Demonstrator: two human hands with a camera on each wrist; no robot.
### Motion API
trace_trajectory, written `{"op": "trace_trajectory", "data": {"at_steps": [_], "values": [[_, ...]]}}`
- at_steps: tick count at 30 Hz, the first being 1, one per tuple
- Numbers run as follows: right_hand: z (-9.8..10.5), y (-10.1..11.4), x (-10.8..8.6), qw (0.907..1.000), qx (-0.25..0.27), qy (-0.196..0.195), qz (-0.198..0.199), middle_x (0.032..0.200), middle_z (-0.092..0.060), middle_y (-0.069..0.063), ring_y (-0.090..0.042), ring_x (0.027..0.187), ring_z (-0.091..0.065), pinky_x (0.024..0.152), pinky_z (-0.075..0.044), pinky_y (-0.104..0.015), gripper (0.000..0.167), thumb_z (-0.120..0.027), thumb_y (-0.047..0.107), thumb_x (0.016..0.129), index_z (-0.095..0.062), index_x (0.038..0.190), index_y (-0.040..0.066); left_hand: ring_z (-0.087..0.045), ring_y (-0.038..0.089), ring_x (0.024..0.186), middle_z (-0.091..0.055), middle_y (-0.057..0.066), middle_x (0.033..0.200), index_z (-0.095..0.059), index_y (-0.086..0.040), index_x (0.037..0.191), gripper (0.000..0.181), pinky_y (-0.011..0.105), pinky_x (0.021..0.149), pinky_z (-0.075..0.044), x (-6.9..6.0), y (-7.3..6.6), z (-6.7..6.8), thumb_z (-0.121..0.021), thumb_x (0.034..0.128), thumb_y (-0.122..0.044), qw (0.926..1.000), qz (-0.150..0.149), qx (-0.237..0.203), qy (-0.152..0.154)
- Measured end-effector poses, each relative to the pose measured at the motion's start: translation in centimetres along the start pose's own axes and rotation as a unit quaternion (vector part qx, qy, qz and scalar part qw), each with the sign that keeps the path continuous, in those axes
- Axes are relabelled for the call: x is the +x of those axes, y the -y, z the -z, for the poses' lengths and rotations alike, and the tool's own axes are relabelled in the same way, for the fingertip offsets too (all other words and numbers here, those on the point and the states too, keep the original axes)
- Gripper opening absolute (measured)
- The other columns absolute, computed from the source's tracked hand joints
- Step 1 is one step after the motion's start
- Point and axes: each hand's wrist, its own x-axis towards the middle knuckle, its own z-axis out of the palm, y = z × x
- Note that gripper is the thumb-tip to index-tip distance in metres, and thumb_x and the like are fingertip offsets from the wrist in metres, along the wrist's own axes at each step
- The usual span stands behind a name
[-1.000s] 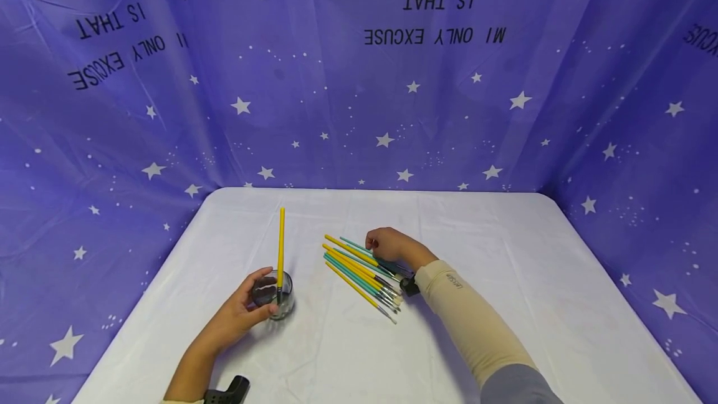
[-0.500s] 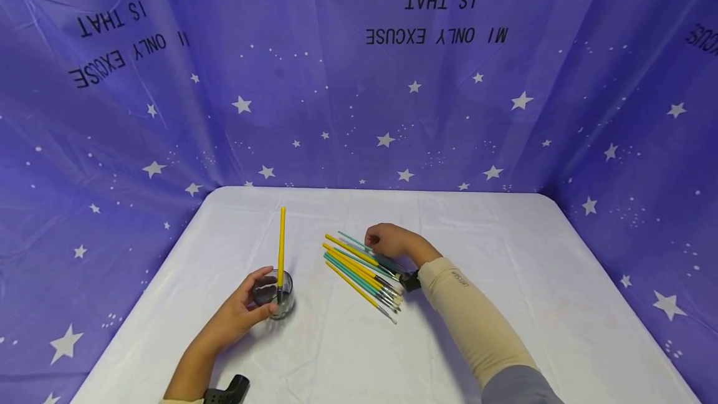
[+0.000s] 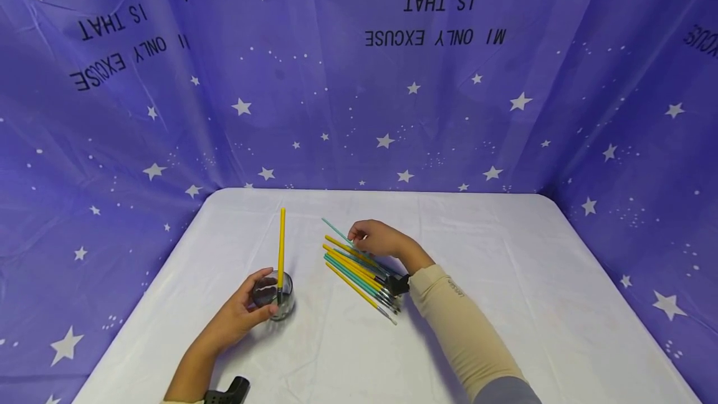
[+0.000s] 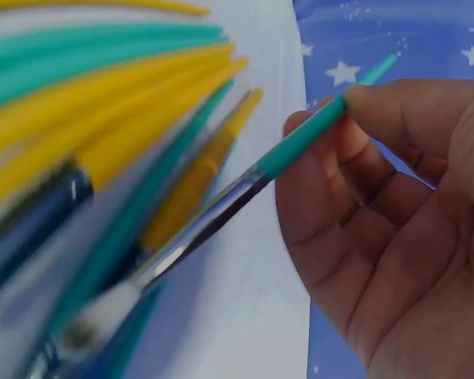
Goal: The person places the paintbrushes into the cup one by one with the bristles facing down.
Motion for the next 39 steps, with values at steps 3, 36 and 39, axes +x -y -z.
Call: {"op": "trace_trajectory", "data": {"at_steps": [3,36,39], "values": [[-0.6,0.4,0.3,0.9992,0.038,-0.005,0.01,0.092,-0.056,-0.012,-0.031,0.072,-0.05,0.062,-0.047,-0.041,0.017,-0.053,0.002,0.1,-0.056,0.114,-0.007,-0.048,0.037,0.131,-0.045,0.019,0.143,-0.033,-0.015,0.152,0.076,0.039,0.102,-0.044,0.0,0.1,0.0,-0.077,0.0891,-0.018,1.0,0.005,0.002,-0.001],[-7.7,6.9,2.6,0.9389,0.275,-0.193,0.073,0.096,-0.056,-0.006,-0.016,0.084,-0.06,0.07,-0.056,-0.033,0.018,-0.055,-0.001,0.098,-0.053,0.116,-0.001,-0.049,0.04,0.128,-0.045,0.023,0.141,-0.033,-0.01,0.151,0.076,0.042,0.101,-0.045,0.1,0.2,-0.1,-0.076,0.0887,-0.012,0.9999,-0.01,-0.012,-0.001],[-8.2,7.2,2.9,0.9326,0.291,-0.198,0.082,0.097,-0.056,-0.006,-0.015,0.084,-0.06,0.07,-0.056,-0.031,0.018,-0.055,-0.001,0.098,-0.052,0.116,-0.002,-0.048,0.04,0.129,-0.044,0.022,0.141,-0.033,-0.01,0.151,0.076,0.042,0.102,-0.045,0.1,0.1,-0.1,-0.076,0.0888,-0.013,0.9999,-0.006,-0.013,0.0]]}}
